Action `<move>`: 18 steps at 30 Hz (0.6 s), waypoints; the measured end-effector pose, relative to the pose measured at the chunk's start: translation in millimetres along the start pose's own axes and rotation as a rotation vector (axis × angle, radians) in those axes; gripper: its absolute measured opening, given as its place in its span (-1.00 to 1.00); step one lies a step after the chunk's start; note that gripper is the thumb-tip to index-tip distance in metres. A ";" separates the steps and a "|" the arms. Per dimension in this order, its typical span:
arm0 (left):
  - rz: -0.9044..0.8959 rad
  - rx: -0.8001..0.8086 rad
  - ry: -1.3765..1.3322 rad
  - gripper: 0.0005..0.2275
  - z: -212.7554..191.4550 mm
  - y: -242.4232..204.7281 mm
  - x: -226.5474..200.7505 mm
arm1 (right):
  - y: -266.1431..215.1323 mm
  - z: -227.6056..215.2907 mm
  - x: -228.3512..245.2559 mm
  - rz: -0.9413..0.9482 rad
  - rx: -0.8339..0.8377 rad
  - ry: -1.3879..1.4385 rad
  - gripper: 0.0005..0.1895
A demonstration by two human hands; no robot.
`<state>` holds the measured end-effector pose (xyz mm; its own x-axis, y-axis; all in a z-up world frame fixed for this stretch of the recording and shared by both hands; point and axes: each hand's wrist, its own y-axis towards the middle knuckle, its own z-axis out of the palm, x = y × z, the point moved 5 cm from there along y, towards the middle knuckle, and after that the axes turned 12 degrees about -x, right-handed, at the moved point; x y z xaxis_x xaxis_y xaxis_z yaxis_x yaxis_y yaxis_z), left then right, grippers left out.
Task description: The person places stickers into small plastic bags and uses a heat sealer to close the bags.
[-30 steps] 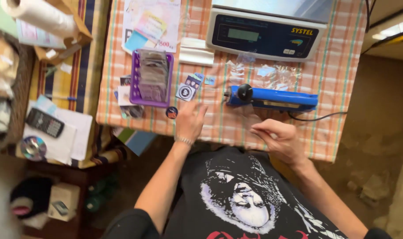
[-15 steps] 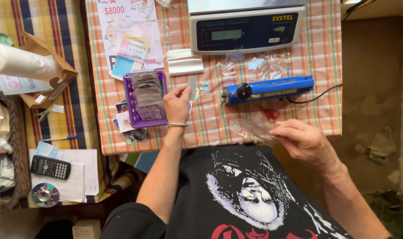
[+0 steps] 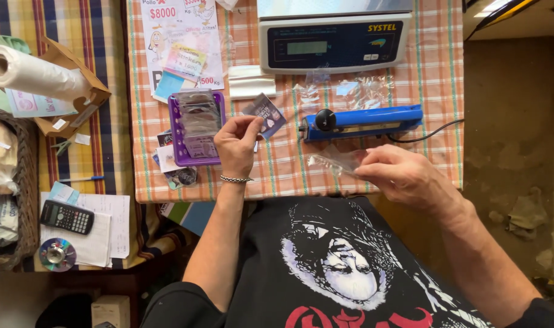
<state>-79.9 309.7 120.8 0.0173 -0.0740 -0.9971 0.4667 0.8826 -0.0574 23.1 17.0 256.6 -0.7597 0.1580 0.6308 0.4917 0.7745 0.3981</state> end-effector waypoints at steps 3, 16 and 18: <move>0.114 0.007 0.055 -0.84 5.9 0.2 -21.7 | 8.0 -5.1 4.4 -0.020 0.002 0.002 -0.88; 0.928 0.367 0.039 -0.85 99.4 -99.0 -181.9 | 12.6 -14.3 -12.6 0.072 0.111 0.086 -0.81; 1.193 0.400 0.179 -0.90 103.7 -107.1 -185.9 | 17.0 -24.6 -9.7 0.041 0.056 0.059 -0.93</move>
<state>-41.4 180.8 317.5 0.5041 0.7581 -0.4137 0.4777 0.1544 0.8649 49.3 13.6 273.6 -0.7121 0.1558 0.6846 0.4962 0.8015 0.3337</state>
